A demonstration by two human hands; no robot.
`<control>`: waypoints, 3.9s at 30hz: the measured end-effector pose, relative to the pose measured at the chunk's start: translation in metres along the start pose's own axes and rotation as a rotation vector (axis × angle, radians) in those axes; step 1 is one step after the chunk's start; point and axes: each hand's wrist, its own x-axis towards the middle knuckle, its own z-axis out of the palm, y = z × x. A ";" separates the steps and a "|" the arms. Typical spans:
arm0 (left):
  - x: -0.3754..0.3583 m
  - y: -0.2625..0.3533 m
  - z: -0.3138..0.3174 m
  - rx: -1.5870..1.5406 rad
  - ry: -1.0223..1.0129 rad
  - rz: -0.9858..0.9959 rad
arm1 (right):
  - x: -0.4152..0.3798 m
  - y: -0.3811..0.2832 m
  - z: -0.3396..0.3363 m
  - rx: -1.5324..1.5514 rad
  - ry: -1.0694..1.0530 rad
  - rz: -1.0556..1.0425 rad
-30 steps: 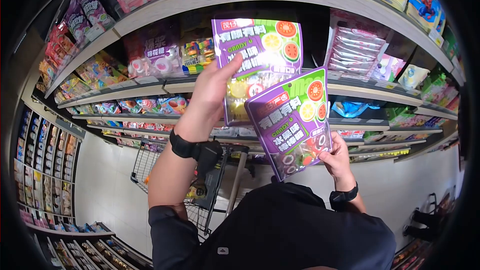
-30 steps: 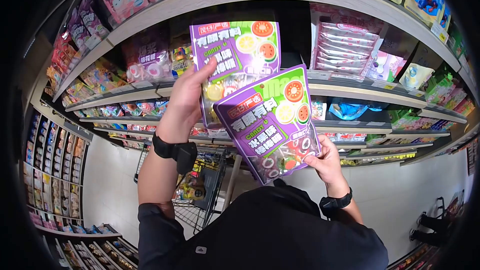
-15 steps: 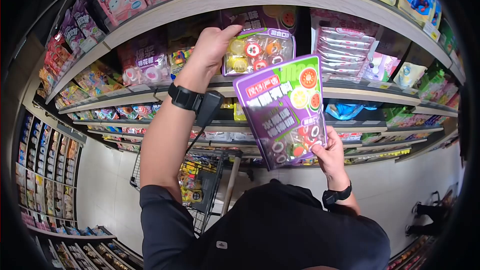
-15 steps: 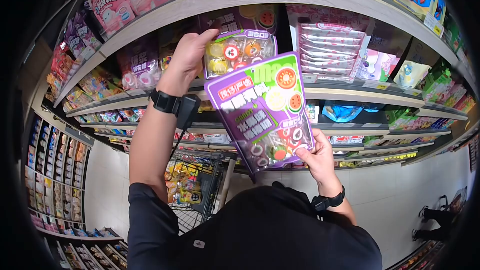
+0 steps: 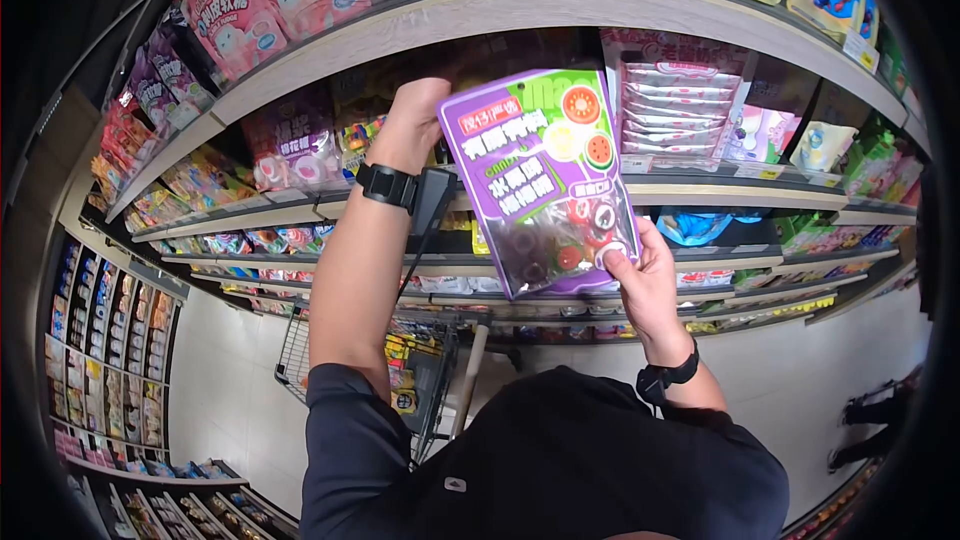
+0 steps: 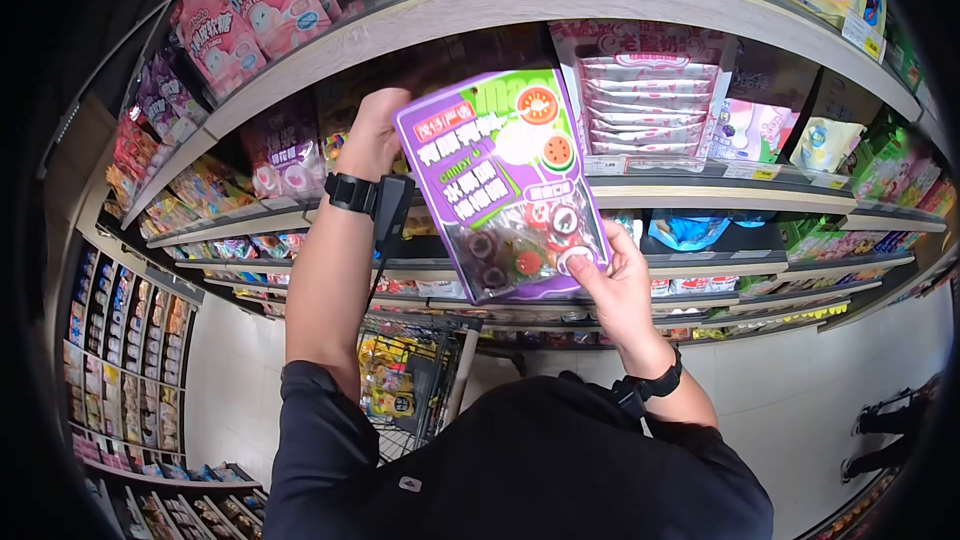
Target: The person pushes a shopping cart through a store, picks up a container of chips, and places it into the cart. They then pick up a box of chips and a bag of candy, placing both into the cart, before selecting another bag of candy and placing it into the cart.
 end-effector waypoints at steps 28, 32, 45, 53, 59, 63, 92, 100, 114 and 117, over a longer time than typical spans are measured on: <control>0.006 -0.024 -0.003 -0.567 -0.241 0.181 | 0.089 -0.013 0.066 -0.031 0.120 -0.265; 0.016 -0.031 -0.013 -0.614 -0.167 0.308 | 0.099 -0.007 0.070 -0.069 0.117 -0.332; 0.010 -0.028 0.018 -0.153 0.288 0.379 | 0.113 -0.033 0.084 -0.877 0.188 -0.657; 0.013 -0.031 0.032 -0.035 0.394 0.729 | 0.105 -0.020 0.075 -1.148 0.199 -0.775; 0.021 -0.037 0.035 0.201 0.520 0.792 | 0.088 -0.009 0.077 -1.215 0.181 -0.953; 0.014 -0.035 0.038 0.144 0.487 0.918 | 0.084 -0.007 0.076 -1.243 0.049 -0.875; -0.018 -0.053 0.023 0.212 0.300 0.772 | 0.076 -0.006 0.052 -0.996 -0.085 -0.893; -0.032 -0.050 0.027 0.133 0.261 0.818 | 0.062 0.000 0.053 -0.845 -0.131 -0.800; -0.089 -0.058 0.003 0.544 0.457 0.949 | 0.044 0.025 0.052 -0.752 -0.278 -0.685; -0.142 -0.094 -0.026 0.661 0.436 0.931 | 0.040 0.034 0.052 -0.750 -0.374 -0.693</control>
